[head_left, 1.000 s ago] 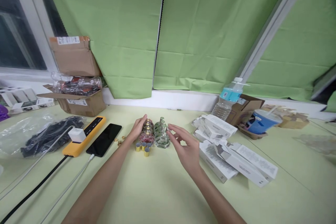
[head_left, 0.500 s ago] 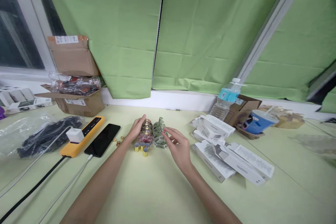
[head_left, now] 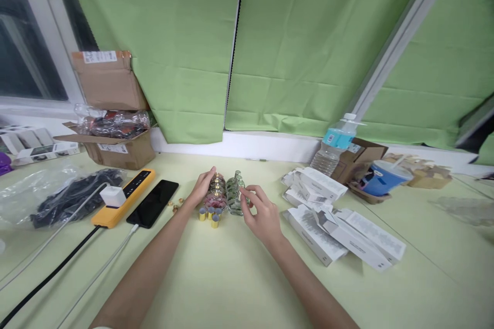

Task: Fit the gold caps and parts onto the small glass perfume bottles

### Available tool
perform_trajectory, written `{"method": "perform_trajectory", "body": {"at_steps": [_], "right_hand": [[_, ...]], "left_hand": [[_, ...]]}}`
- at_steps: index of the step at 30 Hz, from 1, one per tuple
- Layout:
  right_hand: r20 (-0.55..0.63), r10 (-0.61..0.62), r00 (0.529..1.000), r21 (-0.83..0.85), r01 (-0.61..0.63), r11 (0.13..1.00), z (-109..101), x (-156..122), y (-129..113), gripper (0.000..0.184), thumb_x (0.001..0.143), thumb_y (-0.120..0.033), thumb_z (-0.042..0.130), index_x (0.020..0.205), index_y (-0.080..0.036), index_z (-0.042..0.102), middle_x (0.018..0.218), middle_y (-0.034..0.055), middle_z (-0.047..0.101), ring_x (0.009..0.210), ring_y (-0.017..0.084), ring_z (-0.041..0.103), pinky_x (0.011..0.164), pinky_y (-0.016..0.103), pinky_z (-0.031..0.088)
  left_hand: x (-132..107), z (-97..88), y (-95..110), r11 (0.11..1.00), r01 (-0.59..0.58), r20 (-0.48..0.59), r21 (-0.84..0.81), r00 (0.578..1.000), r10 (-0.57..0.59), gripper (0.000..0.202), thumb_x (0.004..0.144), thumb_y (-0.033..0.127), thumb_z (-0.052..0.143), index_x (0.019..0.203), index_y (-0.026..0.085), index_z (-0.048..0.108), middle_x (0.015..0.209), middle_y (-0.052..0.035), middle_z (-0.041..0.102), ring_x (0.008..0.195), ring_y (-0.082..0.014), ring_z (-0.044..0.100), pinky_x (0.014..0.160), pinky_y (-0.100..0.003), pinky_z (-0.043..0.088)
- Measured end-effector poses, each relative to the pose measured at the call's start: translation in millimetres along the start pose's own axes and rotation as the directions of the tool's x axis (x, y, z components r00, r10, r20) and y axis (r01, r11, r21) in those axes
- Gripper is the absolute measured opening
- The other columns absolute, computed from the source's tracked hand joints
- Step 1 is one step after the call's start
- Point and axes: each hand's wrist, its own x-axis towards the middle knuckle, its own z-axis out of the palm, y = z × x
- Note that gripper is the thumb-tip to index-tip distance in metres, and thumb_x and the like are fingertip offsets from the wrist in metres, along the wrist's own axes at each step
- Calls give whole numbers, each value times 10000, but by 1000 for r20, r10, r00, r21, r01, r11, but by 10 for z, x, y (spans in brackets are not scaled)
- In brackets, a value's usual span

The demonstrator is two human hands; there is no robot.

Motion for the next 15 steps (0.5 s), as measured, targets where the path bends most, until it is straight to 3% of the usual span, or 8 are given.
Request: {"method": "perform_trajectory", "body": {"at_steps": [15], "right_hand": [[2,-66,998,-64,66,996,26,-19,48,285,955,-240,466,1183,-243,637,1030,66,648,636,108,595,554,228,436]], "left_hand": [[-39,20,75,999,18,-9,30,1000,-17,633,818,708,497,949,131,722,897,-109,738,868,-241,680,816,-336,512]]}}
